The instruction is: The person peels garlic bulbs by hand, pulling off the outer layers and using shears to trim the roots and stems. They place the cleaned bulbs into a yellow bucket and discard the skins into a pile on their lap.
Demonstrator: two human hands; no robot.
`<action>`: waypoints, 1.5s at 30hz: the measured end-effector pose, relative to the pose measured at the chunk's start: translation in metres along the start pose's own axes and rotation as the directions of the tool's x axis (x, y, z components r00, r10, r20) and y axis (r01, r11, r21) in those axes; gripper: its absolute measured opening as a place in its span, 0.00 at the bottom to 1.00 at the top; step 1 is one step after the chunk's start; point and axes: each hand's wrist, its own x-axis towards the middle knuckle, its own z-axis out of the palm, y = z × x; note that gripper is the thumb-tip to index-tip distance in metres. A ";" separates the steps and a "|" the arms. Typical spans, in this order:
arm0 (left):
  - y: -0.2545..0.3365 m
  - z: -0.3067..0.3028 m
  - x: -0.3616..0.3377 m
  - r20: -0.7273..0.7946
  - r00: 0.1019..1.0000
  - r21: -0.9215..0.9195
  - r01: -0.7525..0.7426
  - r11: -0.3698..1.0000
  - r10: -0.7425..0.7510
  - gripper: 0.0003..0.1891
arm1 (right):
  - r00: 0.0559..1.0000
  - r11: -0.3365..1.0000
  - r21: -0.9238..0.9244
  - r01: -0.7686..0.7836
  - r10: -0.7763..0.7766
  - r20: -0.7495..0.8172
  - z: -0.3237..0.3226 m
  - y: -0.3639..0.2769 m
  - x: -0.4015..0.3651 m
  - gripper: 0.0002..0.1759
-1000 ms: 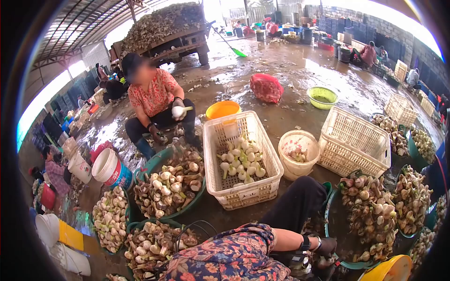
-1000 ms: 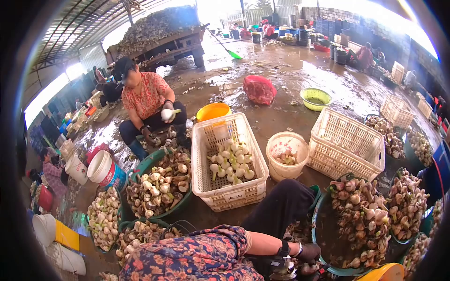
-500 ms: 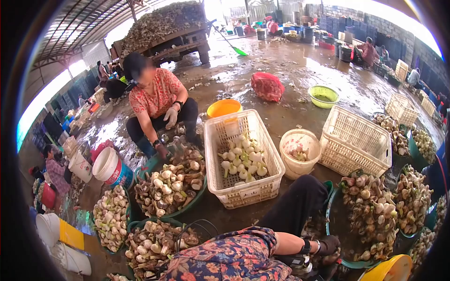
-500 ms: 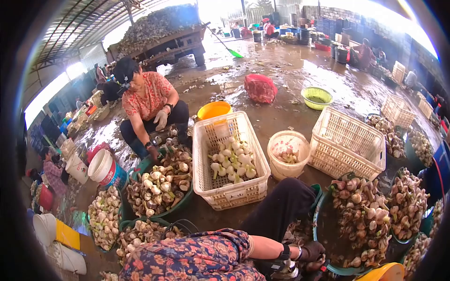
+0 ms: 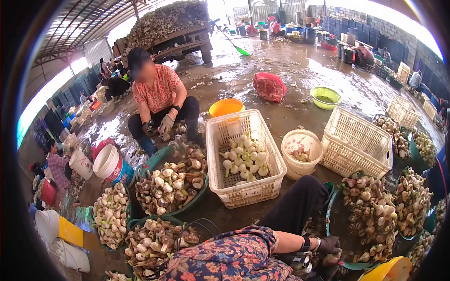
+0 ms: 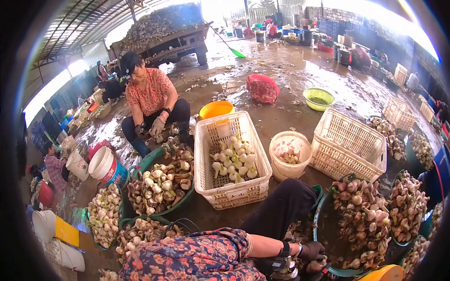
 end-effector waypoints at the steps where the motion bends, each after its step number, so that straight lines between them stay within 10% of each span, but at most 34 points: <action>1: -0.006 0.002 0.000 0.000 1.000 0.000 0.000 1.000 0.000 0.09 | 1.000 1.000 0.000 0.000 0.000 0.000 0.000 0.000 0.000 0.24; 3: -0.018 0.005 0.000 0.064 0.974 -0.129 -0.208 0.970 0.217 0.12 | 1.000 1.000 0.004 0.001 -0.001 0.003 0.000 0.000 0.000 0.24; 6: -0.018 0.004 0.004 0.126 0.992 -0.098 -0.002 0.995 0.015 0.10 | 1.000 1.000 0.004 0.002 -0.002 0.002 -0.001 -0.001 -0.001 0.25; 9: -0.020 0.011 0.006 -0.063 0.991 0.203 -0.106 0.973 0.121 0.08 | 1.000 1.000 0.006 0.002 -0.002 0.005 -0.002 -0.001 -0.001 0.25; 18: -0.026 0.032 0.018 -0.230 0.957 -0.114 0.155 0.981 -0.178 0.07 | 1.000 1.000 0.022 0.021 -0.021 0.000 -0.007 -0.002 -0.003 0.27; 22: -0.135 0.087 0.086 -0.177 0.984 -0.234 -0.058 0.970 0.016 0.06 | 0.998 0.995 0.071 0.064 -0.065 0.010 -0.017 -0.002 -0.003 0.28; 23: -0.110 0.058 0.067 -0.090 0.996 -0.034 -0.013 0.999 0.010 0.07 | 0.996 0.991 0.106 0.082 -0.084 0.009 -0.020 -0.003 -0.005 0.28; 25: -0.063 0.017 0.030 -0.180 0.916 -0.418 -0.400 0.815 0.358 0.10 | 0.988 0.960 0.245 0.138 -0.152 0.040 -0.011 -0.023 -0.011 0.28; 26: -0.046 0.006 0.016 -0.089 0.993 -0.744 -0.121 0.657 0.083 0.10 | 0.982 0.935 0.317 0.162 -0.185 0.044 -0.001 -0.036 -0.013 0.28; 27: -0.025 -0.013 0.014 0.030 0.898 -0.929 -0.138 0.344 0.440 0.09 | 0.976 0.917 0.345 0.201 -0.216 0.004 0.003 -0.049 -0.013 0.28; 28: -0.006 -0.034 0.007 0.085 0.926 -0.845 -0.128 0.519 0.367 0.08 | 0.973 0.937 0.311 0.159 -0.203 0.114 -0.018 -0.018 -0.001 0.35; 29: -0.010 -0.034 0.010 0.129 0.973 -0.872 0.018 0.490 0.193 0.07 | 0.931 0.939 -0.025 0.342 -0.343 -0.127 -0.035 0.027 0.008 0.34; 30: 0.004 -0.046 0.000 0.015 0.999 -0.667 -0.029 0.745 0.051 0.07 | 0.860 0.872 -0.347 0.345 -0.442 -0.254 -0.036 0.029 0.006 0.33; 32: -0.012 -0.035 0.009 0.084 0.985 -0.655 0.166 0.737 -0.148 0.09 | 0.738 0.542 -0.710 0.451 -0.673 -0.045 -0.045 0.027 0.002 0.27; 33: -0.001 -0.034 0.009 0.113 0.977 -0.460 0.215 0.861 -0.184 0.09 | 0.822 0.574 -0.738 0.354 -0.567 -0.046 -0.044 0.032 0.001 0.25; 41: -0.038 -0.032 0.022 0.362 0.919 -0.679 0.376 0.630 -0.159 0.17 | 0.895 0.771 -0.571 0.282 -0.425 -0.132 -0.038 0.042 0.000 0.18; 42: -0.036 -0.034 0.020 0.272 0.951 -0.653 0.293 0.698 -0.145 0.18 | 0.948 0.984 -0.081 0.159 -0.175 -0.268 -0.039 0.042 0.000 0.15; 43: -0.020 -0.035 0.016 0.185 0.975 -0.617 0.213 0.757 -0.124 0.20 | 0.961 0.896 0.443 0.014 0.110 -0.253 -0.043 0.041 0.000 0.13; 45: -0.006 -0.037 0.011 0.321 0.939 -0.814 0.339 0.471 -0.120 0.18 | 0.933 0.776 0.629 -0.033 0.250 -0.259 -0.054 0.054 0.007 0.10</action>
